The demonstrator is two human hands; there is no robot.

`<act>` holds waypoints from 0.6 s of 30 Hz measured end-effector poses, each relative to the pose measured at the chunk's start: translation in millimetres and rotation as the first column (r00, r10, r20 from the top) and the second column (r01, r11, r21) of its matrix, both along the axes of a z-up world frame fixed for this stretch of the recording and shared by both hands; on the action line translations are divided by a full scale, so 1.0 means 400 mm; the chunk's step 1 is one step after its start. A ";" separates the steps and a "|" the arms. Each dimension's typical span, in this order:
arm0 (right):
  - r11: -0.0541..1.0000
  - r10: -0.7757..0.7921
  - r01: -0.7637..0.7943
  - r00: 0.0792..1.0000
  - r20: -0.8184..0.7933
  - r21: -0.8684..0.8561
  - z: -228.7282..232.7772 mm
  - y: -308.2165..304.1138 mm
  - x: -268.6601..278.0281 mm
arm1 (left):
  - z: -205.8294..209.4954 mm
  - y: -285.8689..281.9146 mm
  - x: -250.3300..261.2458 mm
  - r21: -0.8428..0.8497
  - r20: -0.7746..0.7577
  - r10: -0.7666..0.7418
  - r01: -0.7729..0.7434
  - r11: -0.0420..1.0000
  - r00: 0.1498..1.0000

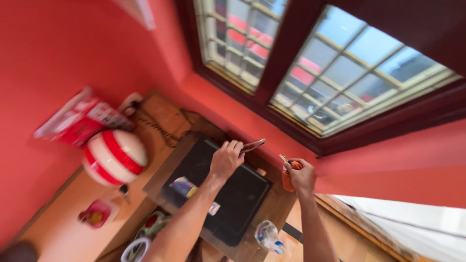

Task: Cleaning a wooden door and a window using a spray bottle and a cloth.

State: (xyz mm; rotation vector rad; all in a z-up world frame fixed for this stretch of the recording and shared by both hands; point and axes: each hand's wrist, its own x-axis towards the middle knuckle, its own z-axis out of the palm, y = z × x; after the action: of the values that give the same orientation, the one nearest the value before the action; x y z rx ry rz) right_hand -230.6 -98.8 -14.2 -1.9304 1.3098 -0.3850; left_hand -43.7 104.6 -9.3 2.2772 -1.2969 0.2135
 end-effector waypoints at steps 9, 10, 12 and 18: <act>0.798 0.225 -0.387 0.902 0.368 0.461 0.105 0.434 0.193 | -0.029 0.535 -0.016 -0.103 -0.241 0.547 -0.582 0.807 0.802; 0.707 0.226 -0.455 0.871 0.437 0.542 0.081 0.499 0.215 | -0.054 0.594 0.006 -0.071 -0.236 0.616 -0.645 0.761 0.752; 0.728 0.274 -0.436 0.893 0.358 0.530 0.024 0.657 0.231 | -0.095 0.688 0.023 0.007 -0.248 0.674 -0.694 0.720 0.696; 0.803 0.264 -0.293 0.956 0.130 0.519 -0.299 1.020 0.185 | -0.324 0.860 0.060 0.308 -0.314 0.740 -0.674 0.672 0.595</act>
State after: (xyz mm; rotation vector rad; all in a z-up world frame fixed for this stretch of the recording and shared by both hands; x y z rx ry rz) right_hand -156.5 309.4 -133.7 -1.5812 0.9439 0.0826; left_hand -19.6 448.5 -138.9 2.6730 -0.1211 -0.1217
